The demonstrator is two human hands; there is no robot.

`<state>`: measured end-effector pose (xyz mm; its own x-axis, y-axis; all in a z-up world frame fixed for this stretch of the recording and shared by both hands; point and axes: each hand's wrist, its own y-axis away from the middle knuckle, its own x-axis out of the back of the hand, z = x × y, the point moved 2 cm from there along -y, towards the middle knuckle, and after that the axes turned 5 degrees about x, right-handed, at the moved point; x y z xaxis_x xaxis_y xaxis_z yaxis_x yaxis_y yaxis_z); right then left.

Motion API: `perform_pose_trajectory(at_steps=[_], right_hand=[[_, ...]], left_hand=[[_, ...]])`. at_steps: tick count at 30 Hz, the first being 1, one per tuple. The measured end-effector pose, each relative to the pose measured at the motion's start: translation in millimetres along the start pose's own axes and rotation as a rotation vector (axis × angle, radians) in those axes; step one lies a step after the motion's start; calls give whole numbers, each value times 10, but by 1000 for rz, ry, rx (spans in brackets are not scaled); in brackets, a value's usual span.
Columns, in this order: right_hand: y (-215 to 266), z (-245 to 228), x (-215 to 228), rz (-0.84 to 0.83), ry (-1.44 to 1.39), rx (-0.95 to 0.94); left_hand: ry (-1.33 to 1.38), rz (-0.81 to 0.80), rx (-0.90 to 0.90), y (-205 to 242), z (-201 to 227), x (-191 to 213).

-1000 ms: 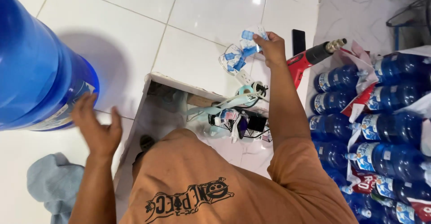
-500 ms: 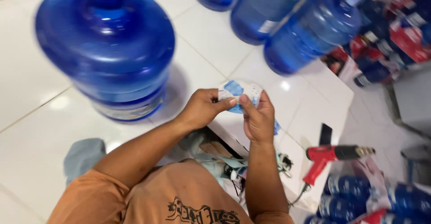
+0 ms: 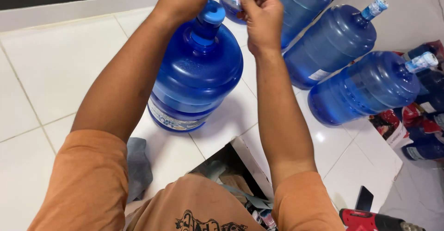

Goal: The person uses a red heat gun to apply heat to the neck of a large blue water bottle while rotating it. They then wipe the bottle with a cloth, place a paper seal over the cap, and repeat the heating process to secure the seal.

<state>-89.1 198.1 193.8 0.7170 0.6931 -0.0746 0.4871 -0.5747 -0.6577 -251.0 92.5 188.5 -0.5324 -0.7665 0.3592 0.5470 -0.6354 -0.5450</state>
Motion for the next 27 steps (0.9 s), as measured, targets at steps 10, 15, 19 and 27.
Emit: perform_pose_trajectory(at_steps=[10, 15, 19, 27], right_hand=[[14, 43, -162, 28, -66, -255], [62, -293, -263, -18, -60, -467], [56, -345, -269, -51, 3, -525], [23, -337, -309, 41, 63, -589]], left_hand=[[657, -185, 439, 339, 224, 263], [648, -107, 485, 330, 263, 223], [576, -109, 486, 304, 290, 269], [615, -278, 691, 385, 486, 454]])
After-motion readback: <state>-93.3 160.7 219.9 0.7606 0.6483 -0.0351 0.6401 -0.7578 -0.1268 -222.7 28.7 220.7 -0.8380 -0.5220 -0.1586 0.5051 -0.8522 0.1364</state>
